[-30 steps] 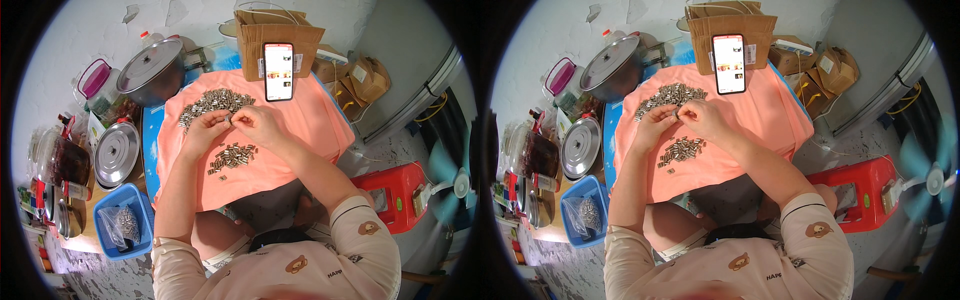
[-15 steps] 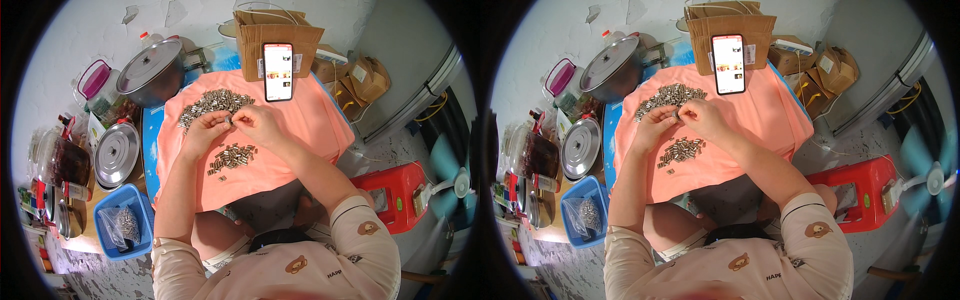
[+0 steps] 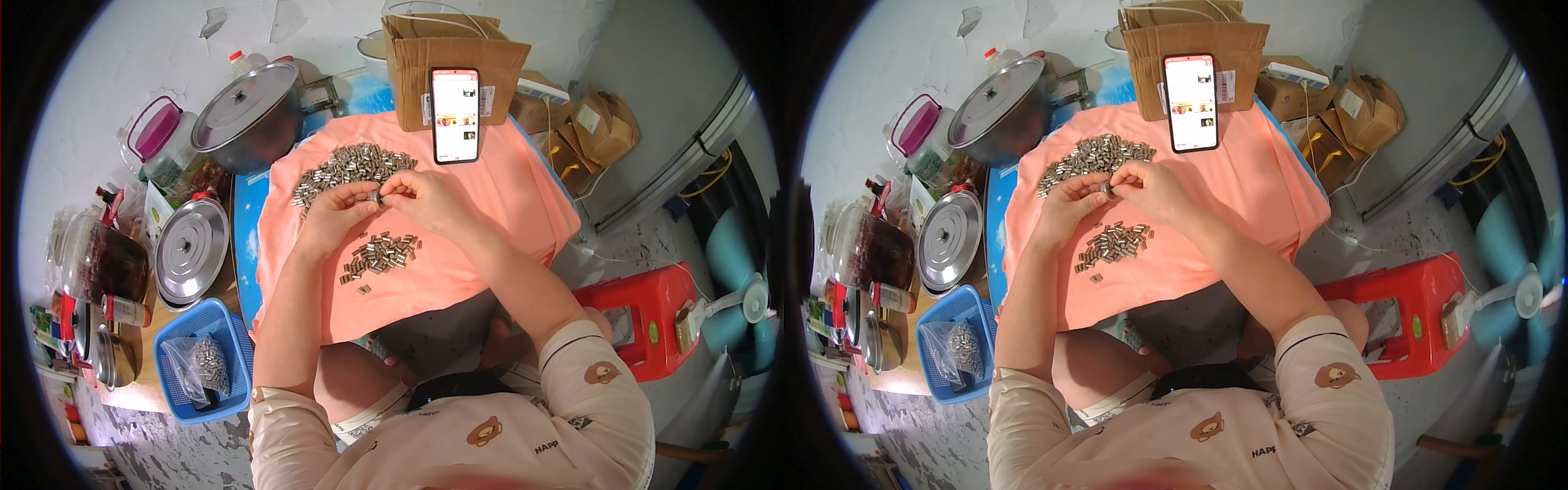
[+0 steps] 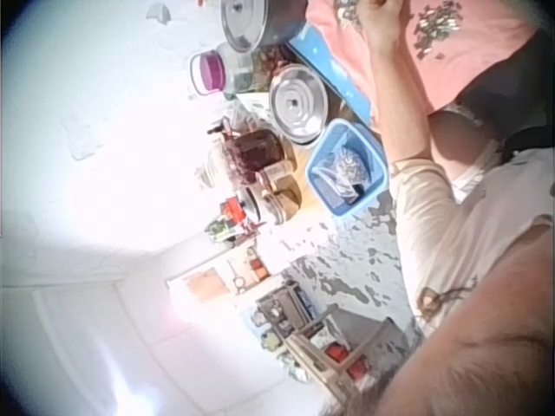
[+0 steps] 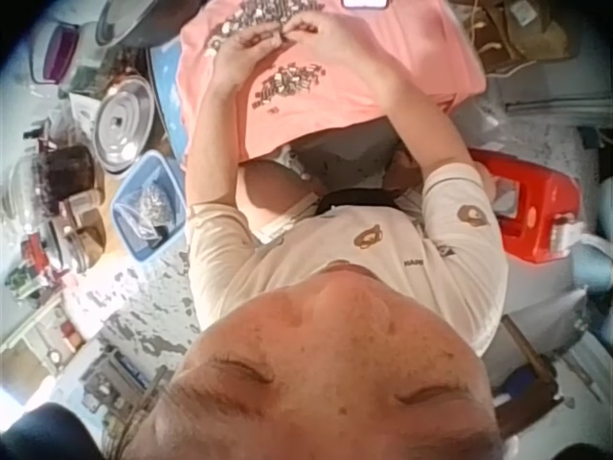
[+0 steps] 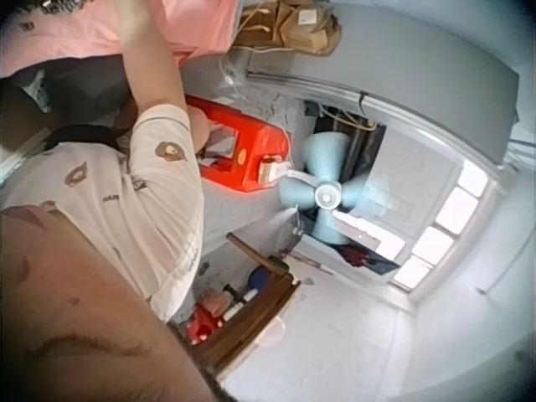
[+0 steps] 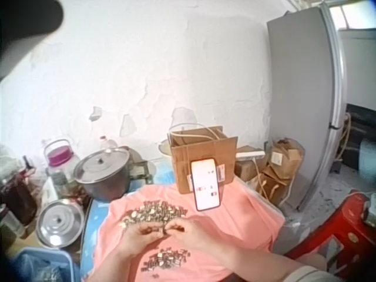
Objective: Sorting small metal bushings on a pink cloth on a table.
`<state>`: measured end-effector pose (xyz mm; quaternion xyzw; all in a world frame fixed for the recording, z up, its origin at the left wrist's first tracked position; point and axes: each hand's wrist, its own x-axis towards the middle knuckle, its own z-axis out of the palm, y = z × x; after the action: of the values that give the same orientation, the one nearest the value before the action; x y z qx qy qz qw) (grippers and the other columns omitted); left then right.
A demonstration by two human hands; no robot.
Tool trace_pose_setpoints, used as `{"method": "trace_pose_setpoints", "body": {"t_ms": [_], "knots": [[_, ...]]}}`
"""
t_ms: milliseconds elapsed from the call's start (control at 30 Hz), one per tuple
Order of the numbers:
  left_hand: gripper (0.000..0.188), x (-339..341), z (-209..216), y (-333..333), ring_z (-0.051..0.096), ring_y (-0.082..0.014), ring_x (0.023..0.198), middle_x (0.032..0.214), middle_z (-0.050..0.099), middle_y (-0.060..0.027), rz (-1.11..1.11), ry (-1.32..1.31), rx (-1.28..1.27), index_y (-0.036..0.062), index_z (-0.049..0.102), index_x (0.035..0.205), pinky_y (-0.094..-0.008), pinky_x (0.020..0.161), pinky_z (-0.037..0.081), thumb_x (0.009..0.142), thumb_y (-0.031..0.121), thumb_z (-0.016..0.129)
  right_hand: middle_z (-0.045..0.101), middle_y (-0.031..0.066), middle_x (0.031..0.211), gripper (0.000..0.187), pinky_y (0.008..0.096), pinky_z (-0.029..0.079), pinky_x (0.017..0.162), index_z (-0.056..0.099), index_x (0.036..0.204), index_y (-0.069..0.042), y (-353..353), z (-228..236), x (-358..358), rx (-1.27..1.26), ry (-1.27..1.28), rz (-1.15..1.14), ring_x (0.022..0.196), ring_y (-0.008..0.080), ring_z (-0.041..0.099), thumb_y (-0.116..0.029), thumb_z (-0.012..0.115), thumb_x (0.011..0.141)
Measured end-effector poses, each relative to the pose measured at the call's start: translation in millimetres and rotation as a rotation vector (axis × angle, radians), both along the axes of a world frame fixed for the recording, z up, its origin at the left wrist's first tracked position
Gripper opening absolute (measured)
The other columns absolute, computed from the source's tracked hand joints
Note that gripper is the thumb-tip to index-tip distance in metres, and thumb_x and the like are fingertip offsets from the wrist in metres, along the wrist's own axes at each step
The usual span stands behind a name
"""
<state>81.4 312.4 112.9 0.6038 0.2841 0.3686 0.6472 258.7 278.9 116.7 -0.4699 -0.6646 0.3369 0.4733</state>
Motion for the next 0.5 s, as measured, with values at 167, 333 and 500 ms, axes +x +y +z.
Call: {"method": "trace_pose_setpoints", "body": {"t_ms": [167, 333, 500], "knots": [[0.028, 1.7, 2.9, -0.9, 0.056, -0.0075, 0.08, 0.091, 0.06, -0.0033, -0.04, 0.028, -0.062, 0.0006, 0.054, 0.107, -0.0172, 0.064, 0.045, 0.08, 0.003, 0.059, 0.06, 0.0045, 0.069, 0.009, 0.0229, 0.046, 0.058, 0.057, 0.08, -0.001, 3.4, -4.4, 2.9, -0.046, 0.047, 0.024, 0.063, 0.0093, 0.056, -0.003, 0.062, 0.073], [0.027, 0.8, 5.4, -3.2, 0.055, -0.0062, 0.078, 0.091, 0.06, -0.0025, -0.082, 0.075, 0.013, 0.0003, 0.055, 0.106, -0.0164, 0.062, 0.045, 0.08, 0.002, 0.058, 0.057, 0.0, 0.068, 0.007, 0.0202, 0.043, 0.055, 0.057, 0.081, -0.001, -4.1, 9.0, 1.8, -0.036, -0.019, -0.006, 0.061, 0.0053, 0.051, -0.005, 0.061, 0.077], [0.025, 5.7, 7.5, -11.5, 0.056, -0.0073, 0.078, 0.09, 0.06, -0.0039, -0.132, 0.096, -0.02, -0.0011, 0.055, 0.103, -0.018, 0.066, 0.045, 0.079, -0.001, 0.058, 0.053, -0.0012, 0.066, 0.006, 0.0209, 0.04, 0.052, 0.057, 0.082, -0.002, 4.7, -3.8, 5.0, 0.055, 0.067, -0.085, 0.057, 0.0053, 0.046, -0.007, 0.059, 0.079]]}}
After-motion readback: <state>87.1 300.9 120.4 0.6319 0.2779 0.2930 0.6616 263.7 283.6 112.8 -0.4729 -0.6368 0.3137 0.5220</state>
